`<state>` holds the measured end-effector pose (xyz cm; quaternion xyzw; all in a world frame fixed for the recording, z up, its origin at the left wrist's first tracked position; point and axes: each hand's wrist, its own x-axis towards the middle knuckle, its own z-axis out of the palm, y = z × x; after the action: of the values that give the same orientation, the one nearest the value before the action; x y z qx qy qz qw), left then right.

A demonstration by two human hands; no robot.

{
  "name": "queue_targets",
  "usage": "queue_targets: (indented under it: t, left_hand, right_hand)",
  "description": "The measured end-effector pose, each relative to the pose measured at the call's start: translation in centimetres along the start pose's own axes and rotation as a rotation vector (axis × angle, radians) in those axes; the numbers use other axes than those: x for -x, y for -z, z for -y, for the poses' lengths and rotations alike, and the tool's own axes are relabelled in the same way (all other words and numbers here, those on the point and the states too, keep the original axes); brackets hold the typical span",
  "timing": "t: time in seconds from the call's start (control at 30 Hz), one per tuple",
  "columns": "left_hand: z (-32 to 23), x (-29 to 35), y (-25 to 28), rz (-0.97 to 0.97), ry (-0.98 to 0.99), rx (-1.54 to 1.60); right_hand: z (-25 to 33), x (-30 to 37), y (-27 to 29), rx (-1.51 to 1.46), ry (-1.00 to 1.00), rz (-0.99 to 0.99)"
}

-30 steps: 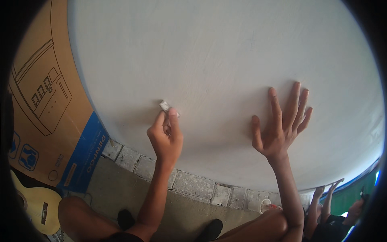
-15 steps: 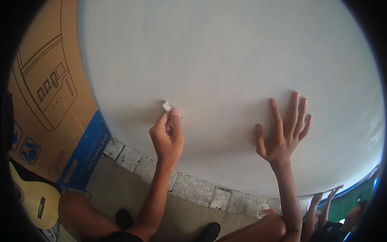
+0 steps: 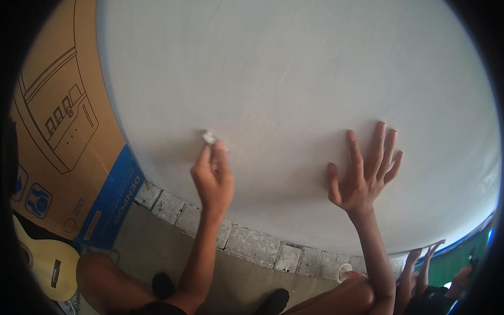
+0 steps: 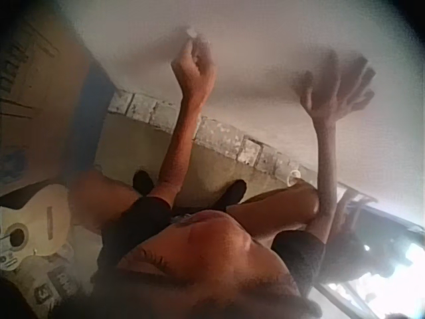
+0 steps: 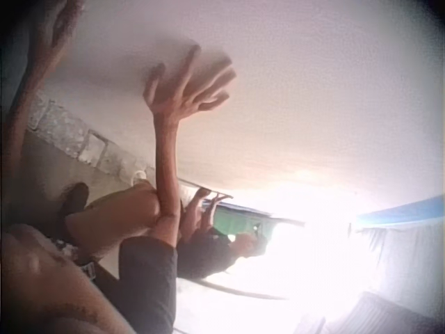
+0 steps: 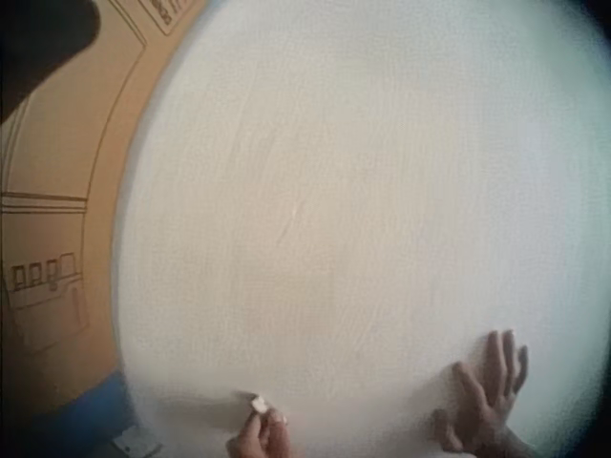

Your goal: Sanding and smoothing a white wall using sandpaper.

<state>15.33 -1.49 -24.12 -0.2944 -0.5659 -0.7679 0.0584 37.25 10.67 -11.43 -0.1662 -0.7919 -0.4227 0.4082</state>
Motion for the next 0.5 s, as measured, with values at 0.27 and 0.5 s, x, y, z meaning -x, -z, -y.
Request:
queue_targets:
  t: [0.27, 0.5]
  left_hand:
    - [-2.1, 3.3, -1.9, 0.281, -0.020, 0.024]
    - [-2.1, 2.1, -1.8, 0.119, 0.024, 0.096]
  right_hand:
    - [-0.1, 0.4, 0.1, -0.010, 0.000, 0.001]
    - [0.1, 0.2, 0.0, -0.041, 0.018, -0.006]
